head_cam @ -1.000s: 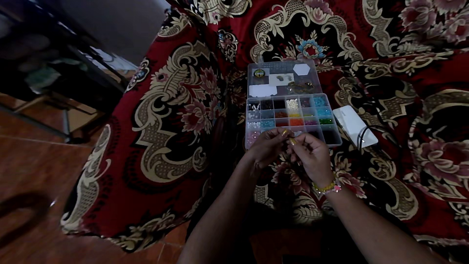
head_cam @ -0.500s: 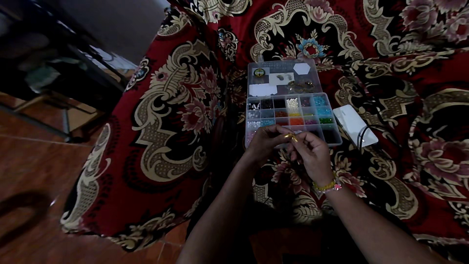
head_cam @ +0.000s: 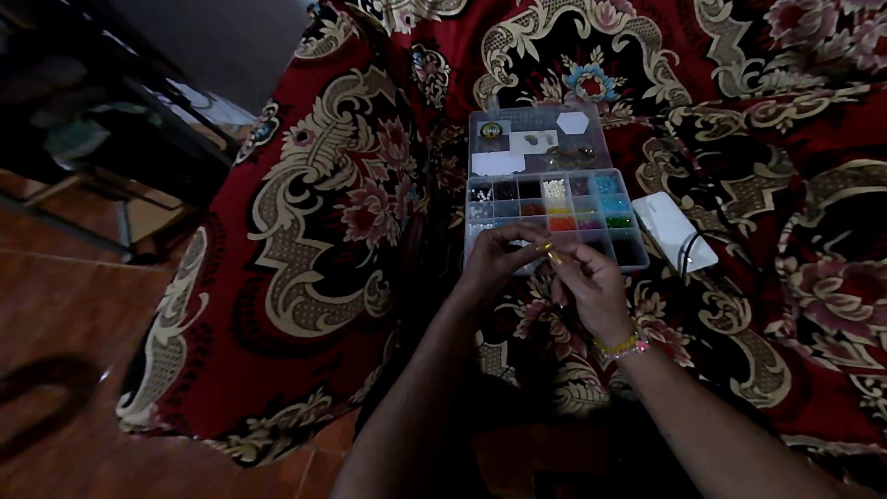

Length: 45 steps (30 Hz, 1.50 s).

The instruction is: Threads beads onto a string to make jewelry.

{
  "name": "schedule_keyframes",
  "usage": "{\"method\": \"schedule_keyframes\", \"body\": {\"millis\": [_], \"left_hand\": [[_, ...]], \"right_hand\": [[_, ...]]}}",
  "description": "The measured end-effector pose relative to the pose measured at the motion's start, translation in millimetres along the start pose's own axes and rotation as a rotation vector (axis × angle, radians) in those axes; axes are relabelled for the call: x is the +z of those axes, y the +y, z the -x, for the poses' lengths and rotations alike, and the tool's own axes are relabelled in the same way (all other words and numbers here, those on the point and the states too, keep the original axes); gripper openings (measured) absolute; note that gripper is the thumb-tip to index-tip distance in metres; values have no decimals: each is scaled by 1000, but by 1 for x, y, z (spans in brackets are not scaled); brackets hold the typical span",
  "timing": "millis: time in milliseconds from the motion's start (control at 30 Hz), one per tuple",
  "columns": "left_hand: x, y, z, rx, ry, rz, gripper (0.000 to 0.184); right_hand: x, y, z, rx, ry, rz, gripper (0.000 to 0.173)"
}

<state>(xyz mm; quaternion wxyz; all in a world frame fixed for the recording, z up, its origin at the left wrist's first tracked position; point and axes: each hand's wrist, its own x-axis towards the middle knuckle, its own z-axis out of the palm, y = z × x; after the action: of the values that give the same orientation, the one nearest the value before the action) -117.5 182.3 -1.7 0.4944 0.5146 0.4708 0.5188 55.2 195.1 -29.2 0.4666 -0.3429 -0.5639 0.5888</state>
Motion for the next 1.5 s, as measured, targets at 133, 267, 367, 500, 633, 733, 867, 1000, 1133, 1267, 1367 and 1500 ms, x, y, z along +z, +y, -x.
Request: {"method": "schedule_keyframes", "body": {"millis": [133,267,367,500,633,733,867,1000,1133,1267,1367,1500], "left_hand": [[-11,3,-2,69,-18,-166,2],[-30,14,2,230,66,-666,8],[-33,20,9,215,55,-1057,6],[-23,18,11,90,-19,-1246,8],[-16,13,8,-17,2,-1335,7],[-14,11,7,-52,15,-1349,5],[-15,6,5,-49,2,-1325,5],[-12,5,2,-105,-24,-1330,8],[-12,2,1,-94,-24,-1345,6],[-12,1,0,-100,-20,-1359,7],[-11,0,-1,-113,-15,-1378,7],[-9,1,-2,-158,-28,-1370,9]], "right_hand": [[0,1,1,-32,-52,77,13],[-1,1,2,-56,-80,87,13],[0,4,2,-96,-103,155,12],[-2,9,2,-120,-313,336,20],[0,-1,1,22,-592,593,21],[2,-1,2,-3,-649,663,22],[1,-1,1,-12,-651,678,22],[1,-2,1,-31,-643,692,22],[1,-1,1,-67,-627,705,23],[1,2,2,-106,-608,697,21],[1,2,2,-98,-616,695,21],[1,2,2,-93,-608,688,21]]}}
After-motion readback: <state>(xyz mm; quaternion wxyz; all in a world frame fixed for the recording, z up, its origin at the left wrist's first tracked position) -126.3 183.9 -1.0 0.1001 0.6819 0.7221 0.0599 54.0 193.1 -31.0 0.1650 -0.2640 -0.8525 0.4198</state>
